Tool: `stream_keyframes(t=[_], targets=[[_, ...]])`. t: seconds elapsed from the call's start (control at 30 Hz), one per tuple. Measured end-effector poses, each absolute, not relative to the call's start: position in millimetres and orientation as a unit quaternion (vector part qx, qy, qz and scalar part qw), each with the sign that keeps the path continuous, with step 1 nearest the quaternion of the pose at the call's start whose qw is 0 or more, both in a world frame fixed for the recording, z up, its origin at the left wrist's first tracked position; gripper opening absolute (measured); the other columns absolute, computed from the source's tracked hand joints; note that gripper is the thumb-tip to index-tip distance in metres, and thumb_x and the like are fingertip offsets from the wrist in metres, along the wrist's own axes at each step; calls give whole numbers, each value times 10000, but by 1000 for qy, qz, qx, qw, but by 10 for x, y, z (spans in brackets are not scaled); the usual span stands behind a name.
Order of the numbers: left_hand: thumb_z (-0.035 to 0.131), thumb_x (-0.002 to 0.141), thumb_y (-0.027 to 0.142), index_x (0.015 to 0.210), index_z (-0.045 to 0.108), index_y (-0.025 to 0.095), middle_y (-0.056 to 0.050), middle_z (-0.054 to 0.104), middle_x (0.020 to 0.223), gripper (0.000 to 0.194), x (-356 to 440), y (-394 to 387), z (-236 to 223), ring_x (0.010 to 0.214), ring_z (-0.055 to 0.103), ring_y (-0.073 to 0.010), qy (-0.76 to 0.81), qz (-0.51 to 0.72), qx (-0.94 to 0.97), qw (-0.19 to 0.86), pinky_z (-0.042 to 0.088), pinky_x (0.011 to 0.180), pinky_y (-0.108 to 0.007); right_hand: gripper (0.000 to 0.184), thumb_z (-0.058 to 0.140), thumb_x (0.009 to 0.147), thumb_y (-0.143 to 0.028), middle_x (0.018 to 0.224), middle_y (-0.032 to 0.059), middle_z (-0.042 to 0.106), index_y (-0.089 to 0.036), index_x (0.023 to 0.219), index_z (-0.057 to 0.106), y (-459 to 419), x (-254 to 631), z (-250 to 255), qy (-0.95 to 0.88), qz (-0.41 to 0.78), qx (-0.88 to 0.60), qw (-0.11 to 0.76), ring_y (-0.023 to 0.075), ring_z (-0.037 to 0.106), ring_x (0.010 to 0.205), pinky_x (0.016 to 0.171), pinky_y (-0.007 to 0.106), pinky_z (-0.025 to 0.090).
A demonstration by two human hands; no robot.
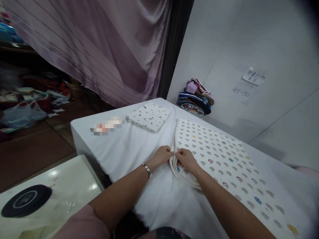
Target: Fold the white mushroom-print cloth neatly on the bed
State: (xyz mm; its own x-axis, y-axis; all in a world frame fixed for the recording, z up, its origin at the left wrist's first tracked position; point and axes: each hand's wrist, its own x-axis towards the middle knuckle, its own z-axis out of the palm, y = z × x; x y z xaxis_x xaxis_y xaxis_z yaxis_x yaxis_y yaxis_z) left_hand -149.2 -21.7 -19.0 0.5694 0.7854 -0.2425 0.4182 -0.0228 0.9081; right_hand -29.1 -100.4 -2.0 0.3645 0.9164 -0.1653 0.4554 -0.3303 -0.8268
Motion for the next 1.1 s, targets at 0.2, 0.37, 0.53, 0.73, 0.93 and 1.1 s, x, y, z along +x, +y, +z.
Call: stream_keyframes(t=[0.2,0.37,0.53,0.73,0.93,1.1], targets=[[523,720,271,684,511,160,14,537,560,117,-1495,-236,-164,490,535,-113,428,176,678,571,424,456,-201,121,488,734,-188,399,-29,534,-179,617,516,-966,-339,37,-468,310,-766,312,104,499,356,392,189,351],[468,781,401,661,501,162,12,532,551,269,-1515,-238,-136,486,537,-122,411,181,667,594,459,475,-234,144,475,782,-241,437,-37,540,-180,656,504,-927,-407,2,-477,324,-759,302,95,497,369,418,192,364],[527,737,377,652,520,152,12,536,539,241,-1534,-226,-130,470,533,-123,405,185,656,610,451,456,-232,118,494,795,-266,555,-33,554,-178,719,515,-1037,-441,-79,-534,280,-724,335,100,515,508,501,202,373],[499,707,254,673,525,143,-2,551,557,119,-1528,-203,-154,491,563,-143,414,181,658,602,467,451,-247,144,463,825,-233,777,-1,581,-208,911,576,-1577,-447,69,-653,202,-670,289,126,524,683,638,243,412],[501,710,269,680,539,140,-21,573,578,138,-1529,-188,-205,513,581,-153,430,186,662,586,486,473,-262,222,430,864,-225,1012,66,574,-226,1051,550,-2354,-135,47,-735,86,-643,198,175,551,897,773,292,469],[506,707,275,668,534,143,-7,563,559,140,-1522,-175,-178,498,562,-141,445,183,656,582,471,464,-246,305,482,857,-247,1109,83,580,-251,1160,526,-2942,492,-250,-729,-73,-658,175,198,568,988,835,305,490]])
